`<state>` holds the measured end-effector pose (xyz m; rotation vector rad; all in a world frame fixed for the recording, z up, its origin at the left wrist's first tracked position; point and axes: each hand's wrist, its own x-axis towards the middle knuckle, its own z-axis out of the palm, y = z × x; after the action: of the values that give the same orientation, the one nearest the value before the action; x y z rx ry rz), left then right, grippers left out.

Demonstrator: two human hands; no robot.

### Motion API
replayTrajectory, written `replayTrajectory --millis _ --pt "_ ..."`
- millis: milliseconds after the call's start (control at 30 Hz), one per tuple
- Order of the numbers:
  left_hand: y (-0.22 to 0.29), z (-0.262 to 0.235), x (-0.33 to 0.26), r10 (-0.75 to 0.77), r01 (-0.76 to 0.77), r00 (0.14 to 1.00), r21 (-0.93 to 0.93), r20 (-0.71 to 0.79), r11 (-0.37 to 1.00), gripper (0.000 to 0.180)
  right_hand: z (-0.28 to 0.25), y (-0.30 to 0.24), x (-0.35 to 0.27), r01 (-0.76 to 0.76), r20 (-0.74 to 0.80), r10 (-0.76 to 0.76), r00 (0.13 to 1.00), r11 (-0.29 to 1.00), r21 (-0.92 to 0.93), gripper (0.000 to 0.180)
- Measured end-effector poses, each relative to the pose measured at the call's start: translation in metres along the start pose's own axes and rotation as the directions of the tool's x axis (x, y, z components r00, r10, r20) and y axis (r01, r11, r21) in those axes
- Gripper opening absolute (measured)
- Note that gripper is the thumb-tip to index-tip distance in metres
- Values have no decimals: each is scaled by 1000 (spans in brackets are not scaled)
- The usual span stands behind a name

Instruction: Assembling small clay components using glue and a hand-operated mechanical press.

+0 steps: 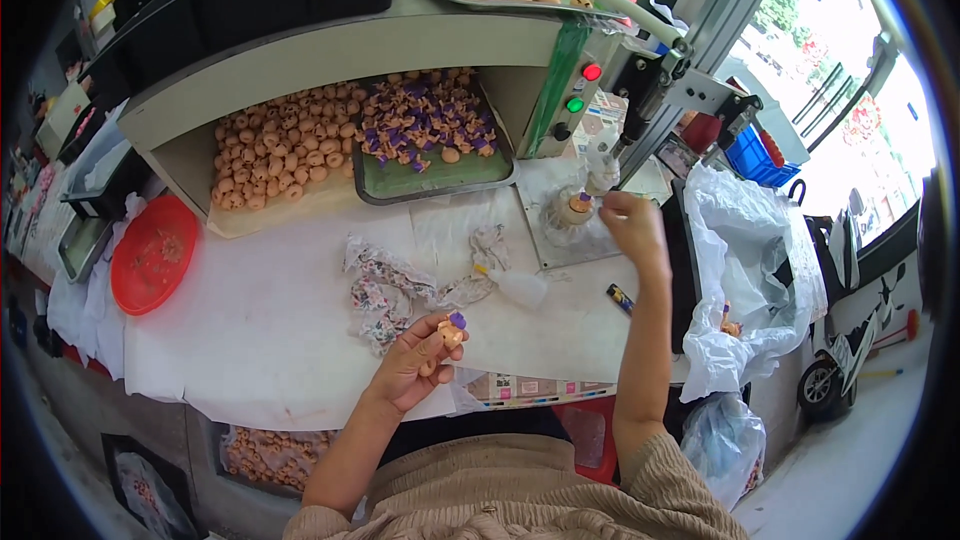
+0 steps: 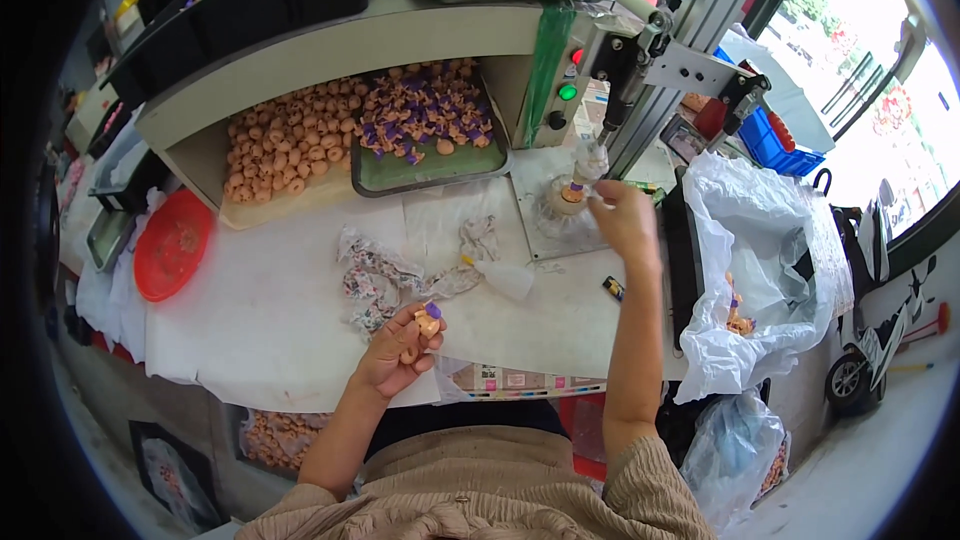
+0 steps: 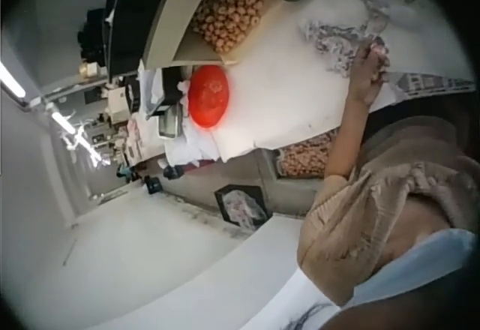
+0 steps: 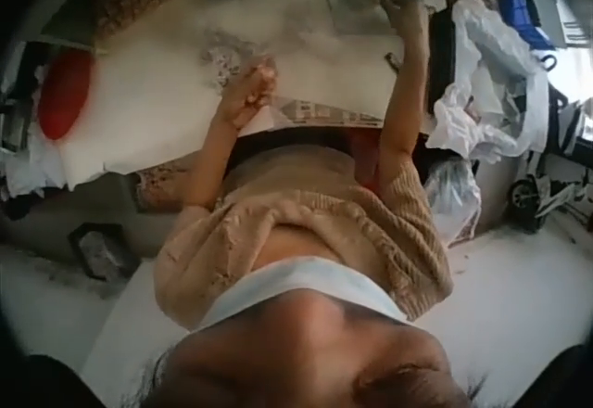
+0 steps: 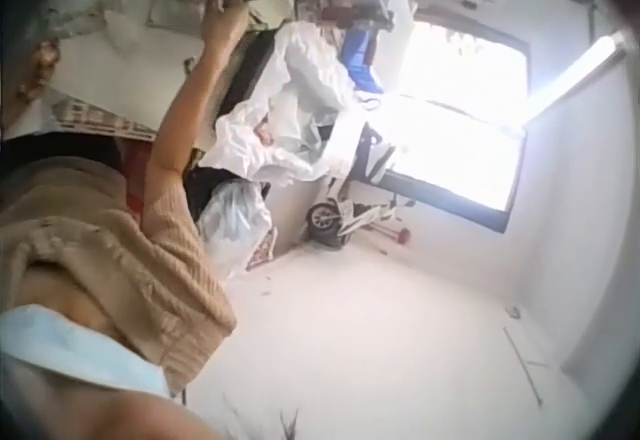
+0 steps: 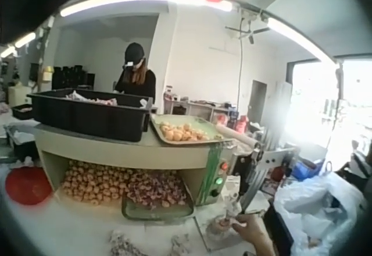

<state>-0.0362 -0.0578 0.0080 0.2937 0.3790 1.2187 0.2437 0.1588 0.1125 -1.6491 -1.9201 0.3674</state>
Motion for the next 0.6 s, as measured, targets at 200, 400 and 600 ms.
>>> replayTrajectory --millis 200,400,600 --pt "-6 7 6 -11 11 1000 8 2 1000 33 46 24 -5 395 -311 -395 864 916 -67 31" --pt "-13 14 8 0 0 1000 -8 -25 1000 29 -21 -11 -68 247 -307 -200 931 961 121 30" --pt "-15 22 18 -16 21 999 93 -50 995 30 -151 20 -130 -125 -592 43 805 987 -98 27"
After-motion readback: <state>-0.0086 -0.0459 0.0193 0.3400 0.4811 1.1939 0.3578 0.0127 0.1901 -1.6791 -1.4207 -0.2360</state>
